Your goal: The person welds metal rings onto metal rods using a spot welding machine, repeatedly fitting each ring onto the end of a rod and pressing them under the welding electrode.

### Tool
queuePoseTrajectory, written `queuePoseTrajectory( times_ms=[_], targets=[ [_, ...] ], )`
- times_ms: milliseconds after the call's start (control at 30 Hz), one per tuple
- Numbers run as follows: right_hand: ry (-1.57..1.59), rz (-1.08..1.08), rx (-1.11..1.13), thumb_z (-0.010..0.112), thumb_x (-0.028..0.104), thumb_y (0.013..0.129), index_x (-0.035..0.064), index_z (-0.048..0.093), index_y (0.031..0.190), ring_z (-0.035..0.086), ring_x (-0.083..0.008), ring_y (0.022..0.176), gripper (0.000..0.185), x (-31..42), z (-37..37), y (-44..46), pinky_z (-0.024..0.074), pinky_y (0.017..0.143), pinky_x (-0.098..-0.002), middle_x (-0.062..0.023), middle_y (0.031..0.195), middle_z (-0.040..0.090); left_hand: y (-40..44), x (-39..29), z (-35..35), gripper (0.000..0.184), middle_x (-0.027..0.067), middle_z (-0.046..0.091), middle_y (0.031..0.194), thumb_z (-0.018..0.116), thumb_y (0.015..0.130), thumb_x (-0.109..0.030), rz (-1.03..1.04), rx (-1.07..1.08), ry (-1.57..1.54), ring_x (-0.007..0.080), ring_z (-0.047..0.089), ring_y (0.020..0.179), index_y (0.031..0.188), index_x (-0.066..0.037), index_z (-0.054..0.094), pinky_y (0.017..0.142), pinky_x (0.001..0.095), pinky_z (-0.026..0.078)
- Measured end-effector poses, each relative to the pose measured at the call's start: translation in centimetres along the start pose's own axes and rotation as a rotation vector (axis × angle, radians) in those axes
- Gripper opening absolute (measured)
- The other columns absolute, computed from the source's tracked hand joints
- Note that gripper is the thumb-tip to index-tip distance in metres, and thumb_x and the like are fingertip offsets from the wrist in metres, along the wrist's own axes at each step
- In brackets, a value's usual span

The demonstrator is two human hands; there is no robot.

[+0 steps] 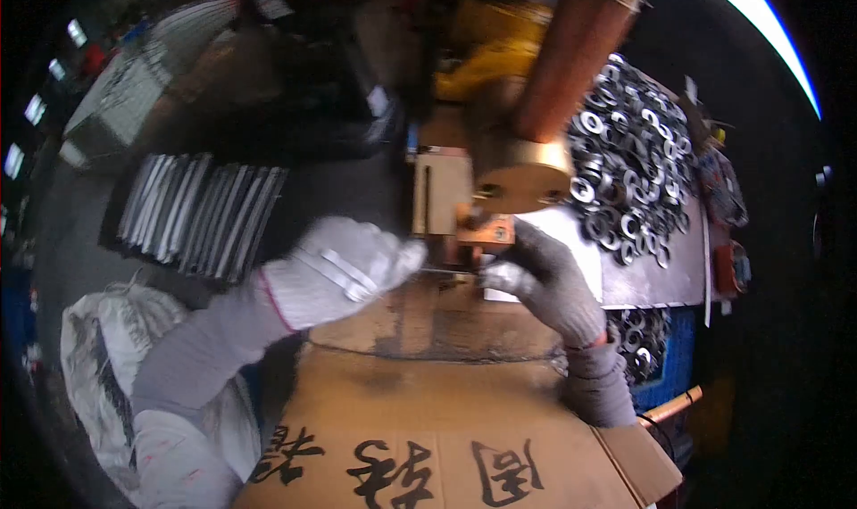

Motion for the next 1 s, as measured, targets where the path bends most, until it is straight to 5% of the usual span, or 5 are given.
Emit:
queuePoseTrajectory(
  times_ms=[167,300,533,700,1000],
  targets=[
    [-0.357,-0.179,-0.011,0.088,0.013,0.096,-0.0031,0.071,0.139,0.073,-0.0203,0.109,0.049,1.7,0.7,0.3,0.0584,0.099,-0.0368,-0.0129,0.121,0.079,-3.9,4.2,0.1,0.032,0.0119,0.076,0.126,0.077,0.104,-0.035,0.060,-0.363,-0.443,0.0347,0.067,0.127,0.126,-0.010,0.077,0.110,0.0487,0.054],
    [-0.257,-0.089,-0.038,0.088,0.013,0.096,-0.0037,0.072,0.135,0.074,-0.0215,0.110,0.046,0.6,0.4,0.3,0.0578,0.099,-0.0371,-0.0135,0.121,0.079,-10.0,16.7,5.5,0.027,0.0103,0.074,0.131,0.070,0.106,-0.033,-0.678,-0.573,-0.027,0.0325,0.065,0.128,0.119,-0.011,0.079,0.113,0.0489,0.051],
    [-0.207,-0.031,-0.026,0.085,0.013,0.101,-0.0037,0.066,0.142,0.072,-0.0152,0.112,0.049,0.3,0.7,0.1,0.0582,0.100,-0.0337,-0.0113,0.124,0.080,-11.4,10.7,11.4,0.041,0.0127,0.068,0.143,0.073,0.100,-0.036,-0.346,-0.458,0.162,0.0344,0.056,0.142,0.130,-0.008,0.074,0.126,0.0547,0.037],
    [-0.191,-0.064,-0.036,0.084,0.012,0.101,-0.0034,0.067,0.142,0.072,-0.0149,0.110,0.047,0.3,0.9,-0.1,0.0585,0.098,-0.0336,-0.0108,0.124,0.080,-13.0,13.3,10.8,0.050,0.0137,0.065,0.150,0.077,0.097,-0.035,-0.633,-0.578,0.131,0.0357,0.052,0.147,0.140,-0.009,0.073,0.133,0.0555,0.031],
    [-0.209,-0.068,-0.026,0.084,0.011,0.101,-0.0033,0.066,0.144,0.070,-0.0142,0.111,0.048,0.2,0.8,-0.1,0.0573,0.099,-0.0337,-0.0102,0.126,0.079,-10.6,10.3,10.2,0.047,0.0110,0.068,0.140,0.085,0.087,-0.028,-0.410,-0.556,0.084,0.0359,0.056,0.142,0.128,-0.008,0.073,0.129,0.0579,0.036]
  ],
)
Point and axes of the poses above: each hand's wrist, its own y-axis towards the middle knuckle, its own z-axis out of the palm, x = y × z, the point moved 9 cm from there along y, towards the middle knuckle
